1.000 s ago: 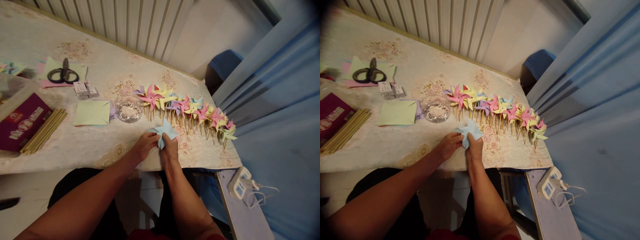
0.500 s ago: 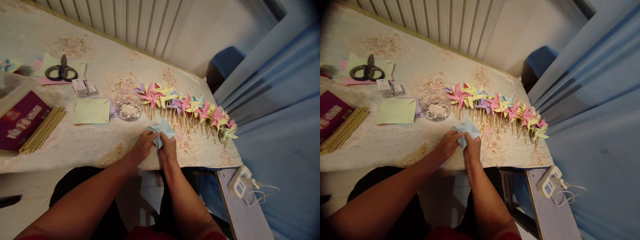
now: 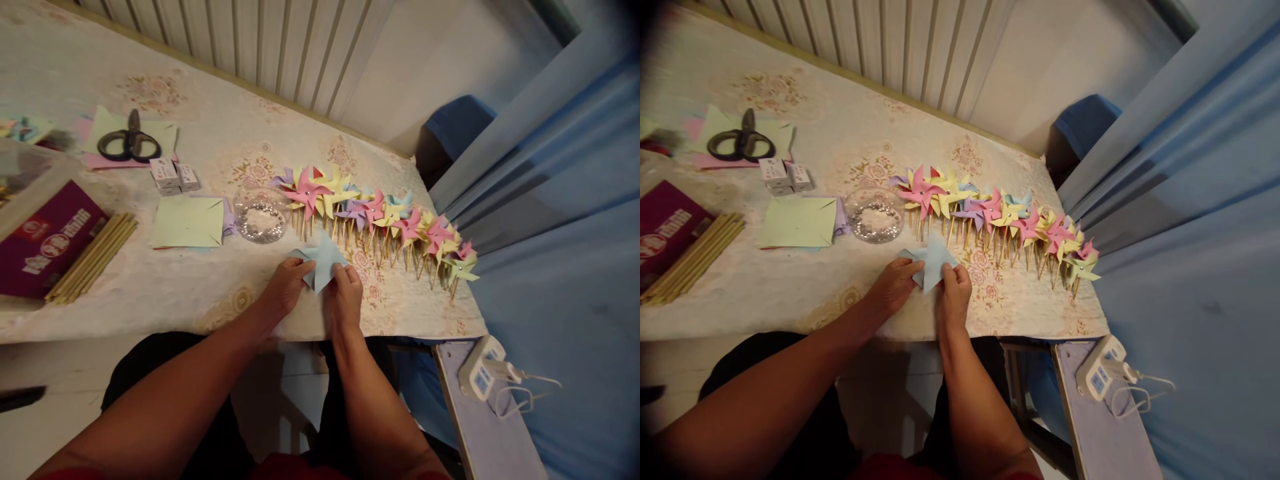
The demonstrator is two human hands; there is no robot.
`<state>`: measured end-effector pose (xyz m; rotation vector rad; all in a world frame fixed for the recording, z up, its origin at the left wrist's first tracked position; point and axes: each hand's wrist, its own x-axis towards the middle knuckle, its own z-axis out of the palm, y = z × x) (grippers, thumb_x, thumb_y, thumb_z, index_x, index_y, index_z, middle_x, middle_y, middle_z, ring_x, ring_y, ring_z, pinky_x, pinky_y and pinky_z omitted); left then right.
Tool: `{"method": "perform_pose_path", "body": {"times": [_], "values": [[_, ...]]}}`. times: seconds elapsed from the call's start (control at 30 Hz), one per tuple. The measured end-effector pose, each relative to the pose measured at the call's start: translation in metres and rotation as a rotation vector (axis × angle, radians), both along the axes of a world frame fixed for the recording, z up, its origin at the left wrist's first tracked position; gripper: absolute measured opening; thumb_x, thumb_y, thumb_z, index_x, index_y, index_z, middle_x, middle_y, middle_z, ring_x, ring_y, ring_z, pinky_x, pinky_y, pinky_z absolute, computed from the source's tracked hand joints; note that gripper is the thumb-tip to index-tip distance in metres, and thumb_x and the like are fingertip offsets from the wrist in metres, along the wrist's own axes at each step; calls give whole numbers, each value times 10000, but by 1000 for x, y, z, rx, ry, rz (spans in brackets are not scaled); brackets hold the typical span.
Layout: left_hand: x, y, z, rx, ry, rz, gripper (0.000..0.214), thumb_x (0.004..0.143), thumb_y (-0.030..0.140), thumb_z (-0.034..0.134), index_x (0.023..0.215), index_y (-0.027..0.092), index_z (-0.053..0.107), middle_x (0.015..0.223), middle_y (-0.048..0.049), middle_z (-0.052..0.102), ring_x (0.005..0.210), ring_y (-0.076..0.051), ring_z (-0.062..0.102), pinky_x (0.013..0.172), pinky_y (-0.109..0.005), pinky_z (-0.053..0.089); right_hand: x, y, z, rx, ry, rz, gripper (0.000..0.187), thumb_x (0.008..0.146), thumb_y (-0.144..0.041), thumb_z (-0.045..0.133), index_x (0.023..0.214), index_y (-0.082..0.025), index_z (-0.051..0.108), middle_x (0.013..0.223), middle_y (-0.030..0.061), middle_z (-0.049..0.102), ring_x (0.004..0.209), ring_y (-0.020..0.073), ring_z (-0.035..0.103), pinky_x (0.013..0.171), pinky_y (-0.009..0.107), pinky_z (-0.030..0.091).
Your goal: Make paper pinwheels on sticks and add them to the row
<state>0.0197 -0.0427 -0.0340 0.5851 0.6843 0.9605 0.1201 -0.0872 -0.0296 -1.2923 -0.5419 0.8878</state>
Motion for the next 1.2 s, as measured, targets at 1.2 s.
{"method": "perform_pose_path", "body": {"times": [1.2], "values": [[-2,5,-1,131,16,-28,147,701,273,681,623,178,600,597,27,567,553,-109,517,550,-238,434,-10,-1,15,-116,-322,160,209,784,-376,634,687,-199,581,501,-66,552,434,96,473,471,228,354]]}}
